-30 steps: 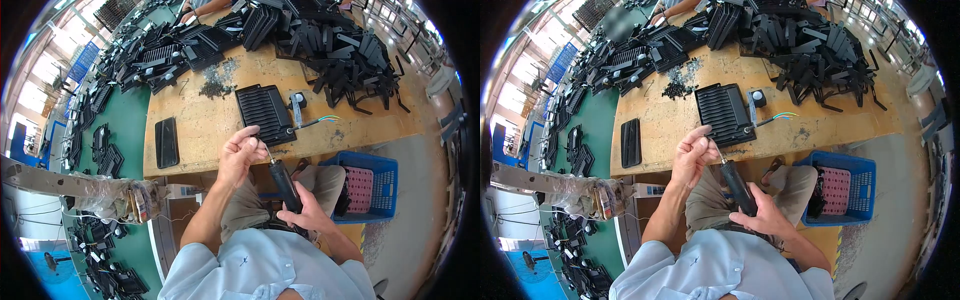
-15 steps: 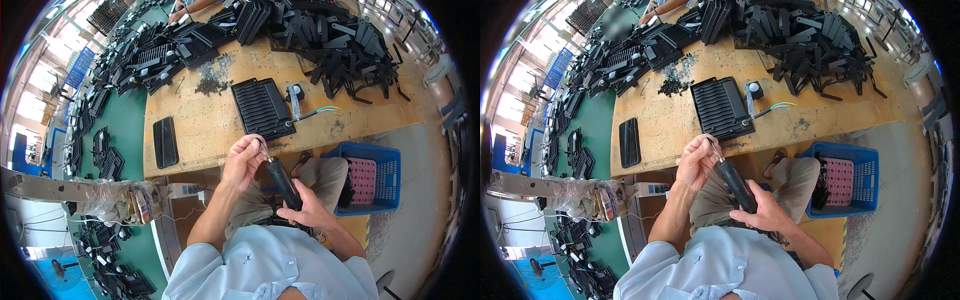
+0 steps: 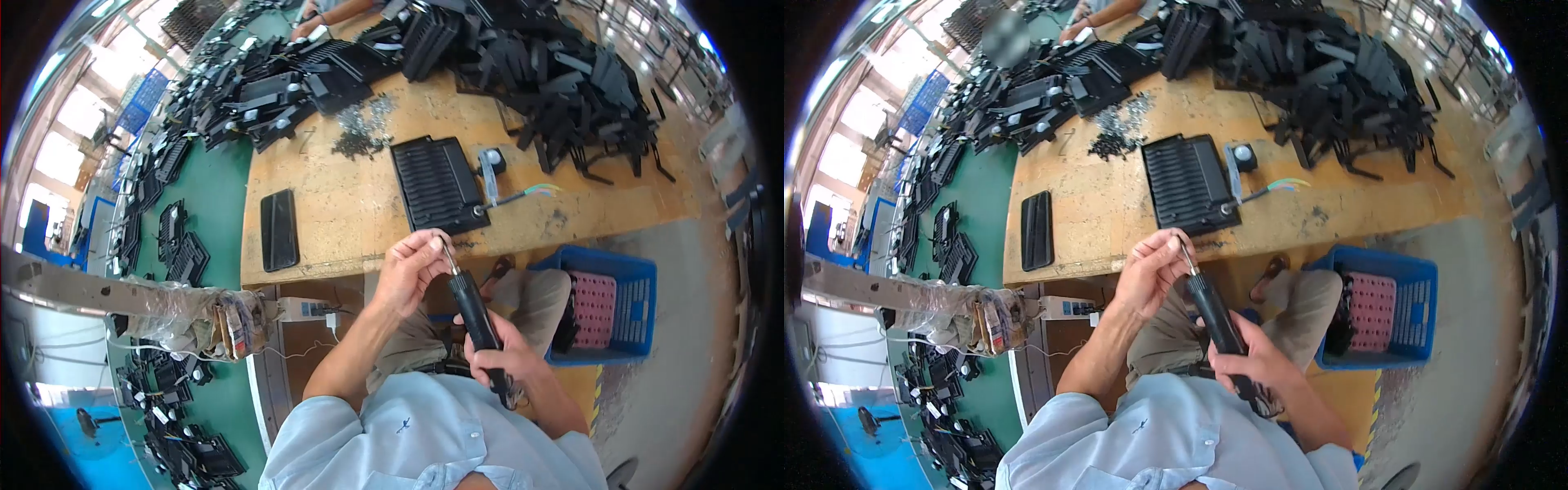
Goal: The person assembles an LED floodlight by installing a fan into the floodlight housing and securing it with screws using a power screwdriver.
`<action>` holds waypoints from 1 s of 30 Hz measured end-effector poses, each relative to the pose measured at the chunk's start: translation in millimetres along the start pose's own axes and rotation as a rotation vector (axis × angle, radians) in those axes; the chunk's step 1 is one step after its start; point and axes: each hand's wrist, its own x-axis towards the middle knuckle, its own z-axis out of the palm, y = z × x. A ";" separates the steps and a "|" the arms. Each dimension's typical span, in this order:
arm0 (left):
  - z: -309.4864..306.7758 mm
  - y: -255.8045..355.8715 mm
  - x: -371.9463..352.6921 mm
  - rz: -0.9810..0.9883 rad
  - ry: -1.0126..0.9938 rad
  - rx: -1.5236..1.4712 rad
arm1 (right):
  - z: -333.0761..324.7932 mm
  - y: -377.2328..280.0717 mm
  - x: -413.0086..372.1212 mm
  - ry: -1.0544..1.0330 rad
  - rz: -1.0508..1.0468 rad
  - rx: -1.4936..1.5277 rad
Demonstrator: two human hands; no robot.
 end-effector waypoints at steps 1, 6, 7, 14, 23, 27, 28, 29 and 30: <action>2.0 -0.8 -1.9 0.022 0.004 -0.018 | -1.8 3.6 1.7 -0.005 -0.038 -0.062; 7.1 -13.2 -4.1 0.108 0.081 0.031 | -4.4 16.9 10.9 0.329 -0.267 -0.932; 9.9 -17.8 -5.1 0.117 0.108 0.003 | 2.0 19.2 15.3 0.424 -0.361 -1.026; 12.3 -21.1 -6.1 0.068 0.022 -0.085 | -1.3 24.1 18.1 0.332 -0.179 -0.781; 6.2 29.6 -0.3 0.313 0.096 0.424 | 6.3 18.6 30.2 0.344 -0.369 -0.856; -49.8 113.3 70.9 0.794 0.356 1.308 | -6.5 25.8 21.8 0.339 -0.330 -0.798; -60.6 131.3 90.6 0.764 0.382 1.366 | -9.5 27.4 19.3 0.349 -0.298 -0.775; -70.6 145.6 107.7 0.735 0.407 1.425 | -12.5 28.6 17.6 0.359 -0.267 -0.754; -82.3 155.0 122.2 0.729 0.391 1.509 | -15.3 30.9 15.0 0.363 -0.257 -0.750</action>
